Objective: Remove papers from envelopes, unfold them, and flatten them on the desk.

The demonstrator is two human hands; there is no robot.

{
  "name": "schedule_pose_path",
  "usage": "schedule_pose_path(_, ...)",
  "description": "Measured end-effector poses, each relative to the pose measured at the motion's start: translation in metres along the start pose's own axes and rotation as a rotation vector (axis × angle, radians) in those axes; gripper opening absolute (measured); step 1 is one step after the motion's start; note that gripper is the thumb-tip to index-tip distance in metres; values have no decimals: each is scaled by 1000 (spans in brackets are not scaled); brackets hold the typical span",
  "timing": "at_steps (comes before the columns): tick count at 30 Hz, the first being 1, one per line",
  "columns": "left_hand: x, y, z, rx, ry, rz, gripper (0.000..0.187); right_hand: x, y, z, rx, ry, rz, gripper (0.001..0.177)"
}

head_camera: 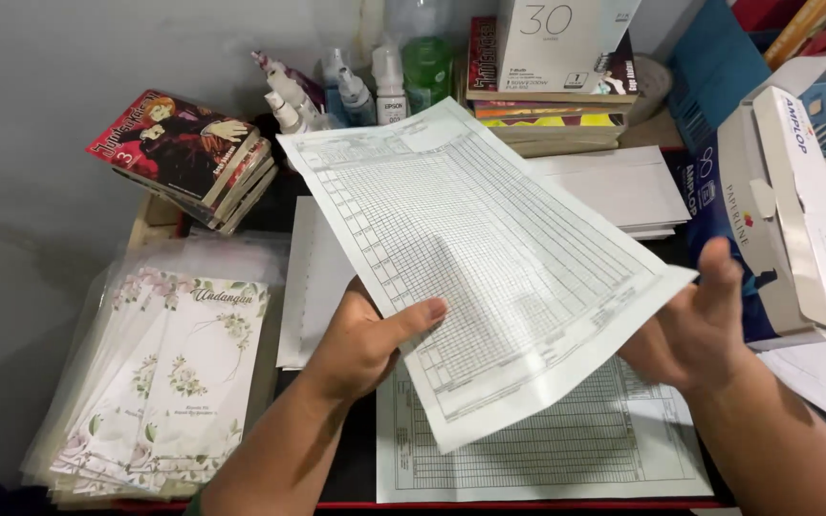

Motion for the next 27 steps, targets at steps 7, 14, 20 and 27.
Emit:
schedule_pose_path(7,-19,13,-18,367,-81,254,62,-28,0,11,-51,225,-429,83)
schedule_pose_path(14,-2,23,-9,361,-230,858,52,-50,4,29,-289,478,-629,54)
schedule_pose_path(20,-15,17,-1,315,-194,904,49,-39,22,55,-366,875,-710,65)
schedule_pose_path(27,-51,-8,-1,94,691,1173,50,-15,43,66,-446,1185,-755,11)
Point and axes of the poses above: each hand's wrist, its own y-axis away from the middle knuckle, its own x-axis out of the palm, z = x × y, the point moved 7 cm from there along -y, towards the middle knuckle, and after that the axes turned 14 degrees about -y, right-handed, at the moved point
